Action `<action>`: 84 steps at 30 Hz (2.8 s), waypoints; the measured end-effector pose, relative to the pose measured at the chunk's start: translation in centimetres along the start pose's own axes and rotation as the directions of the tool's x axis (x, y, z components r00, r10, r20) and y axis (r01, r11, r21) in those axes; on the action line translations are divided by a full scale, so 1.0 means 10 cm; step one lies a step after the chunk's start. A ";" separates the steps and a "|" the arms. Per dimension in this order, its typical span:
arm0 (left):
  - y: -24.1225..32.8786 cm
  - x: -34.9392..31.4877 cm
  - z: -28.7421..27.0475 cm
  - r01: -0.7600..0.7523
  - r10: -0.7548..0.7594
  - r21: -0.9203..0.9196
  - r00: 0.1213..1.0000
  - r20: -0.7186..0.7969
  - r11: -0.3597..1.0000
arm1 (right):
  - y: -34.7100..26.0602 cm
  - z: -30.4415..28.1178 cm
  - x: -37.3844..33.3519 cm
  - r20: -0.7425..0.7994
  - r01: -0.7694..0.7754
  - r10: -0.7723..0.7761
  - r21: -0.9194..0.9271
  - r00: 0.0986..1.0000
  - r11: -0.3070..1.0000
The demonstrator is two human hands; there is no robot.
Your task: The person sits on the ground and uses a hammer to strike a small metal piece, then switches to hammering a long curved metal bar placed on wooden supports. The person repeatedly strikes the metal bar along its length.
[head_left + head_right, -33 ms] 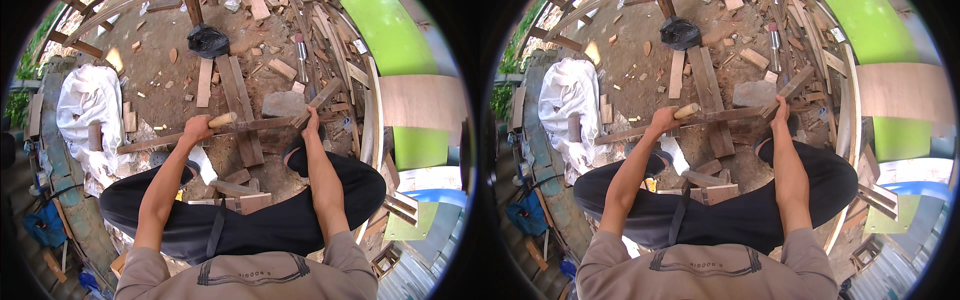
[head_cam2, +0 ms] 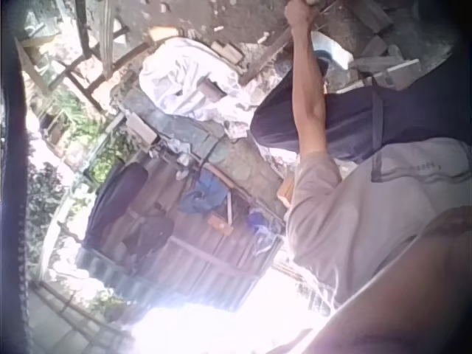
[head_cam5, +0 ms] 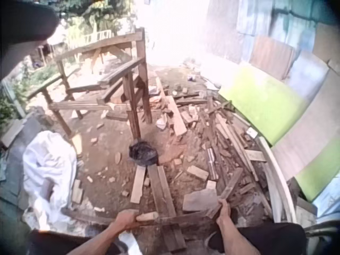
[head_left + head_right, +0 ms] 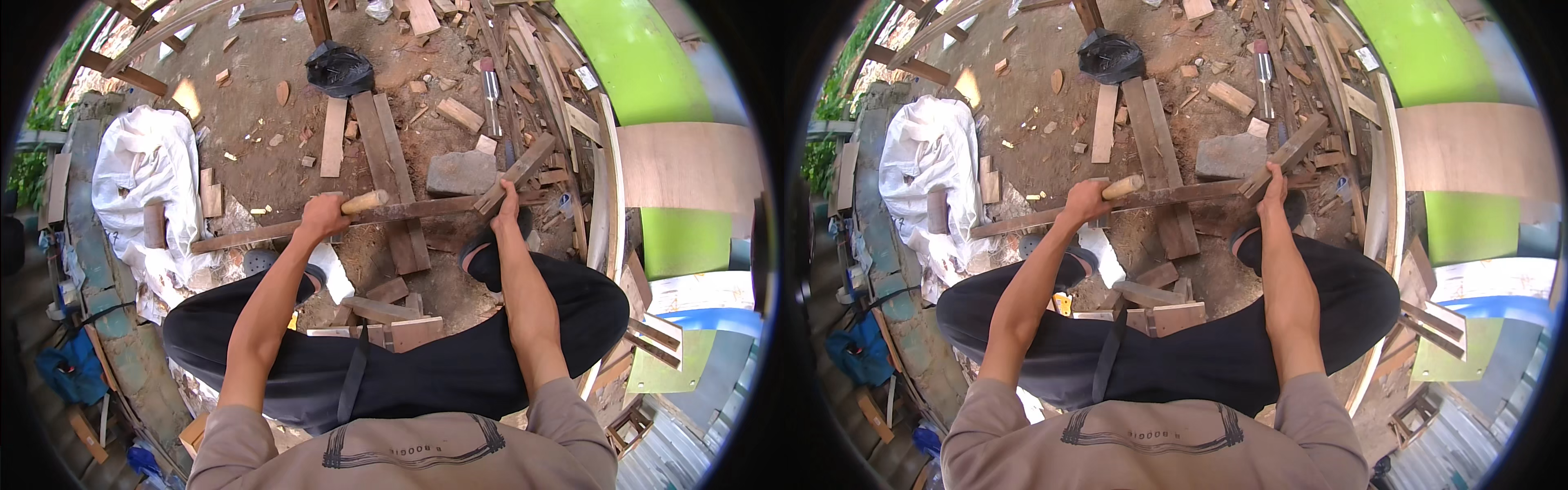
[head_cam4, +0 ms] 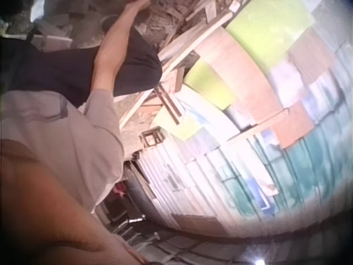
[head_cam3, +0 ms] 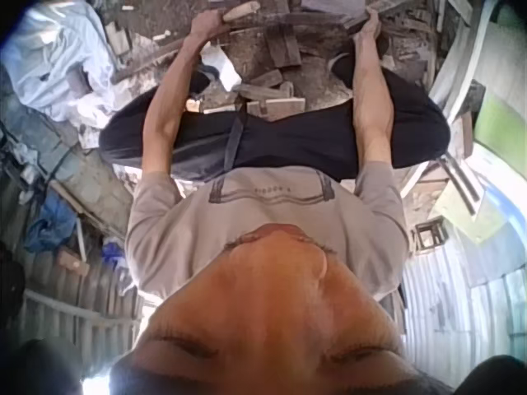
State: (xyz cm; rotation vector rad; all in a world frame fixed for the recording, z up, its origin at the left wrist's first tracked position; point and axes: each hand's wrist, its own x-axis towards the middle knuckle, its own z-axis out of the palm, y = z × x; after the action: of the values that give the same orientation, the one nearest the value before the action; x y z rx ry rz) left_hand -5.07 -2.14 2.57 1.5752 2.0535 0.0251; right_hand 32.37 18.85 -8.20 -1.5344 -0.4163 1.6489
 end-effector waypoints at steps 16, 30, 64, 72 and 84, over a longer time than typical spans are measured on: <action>0.07 0.24 0.09 0.118 -0.118 -0.051 0.993 0.003 0.992 | -0.22 0.35 0.35 0.122 0.089 -0.050 -0.338 0.991 0.937; 0.07 0.36 0.22 0.181 -0.189 -0.121 0.980 -0.060 0.976 | -0.24 1.12 -0.95 0.179 0.235 -0.155 -0.654 0.972 0.719; -0.57 -0.32 0.81 0.134 -0.449 -0.780 0.870 -0.204 0.612 | 0.03 1.73 -2.11 0.760 -0.003 -0.005 0.008 0.650 1.000; -0.19 -0.29 1.10 0.178 -0.652 -0.948 0.758 -0.039 0.264 | 0.10 1.82 -2.10 0.717 0.060 -0.020 -0.031 0.697 0.998; -0.08 -0.25 0.98 0.257 -0.681 -0.877 0.725 -0.103 0.406 | 0.16 1.93 -2.10 0.629 0.251 -0.103 -0.152 0.771 0.956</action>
State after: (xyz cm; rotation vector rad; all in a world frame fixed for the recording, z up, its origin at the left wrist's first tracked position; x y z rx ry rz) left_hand -1.16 -7.57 -4.98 0.3216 2.2221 1.0906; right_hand 11.93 7.85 8.43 -1.0184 -1.1062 1.9743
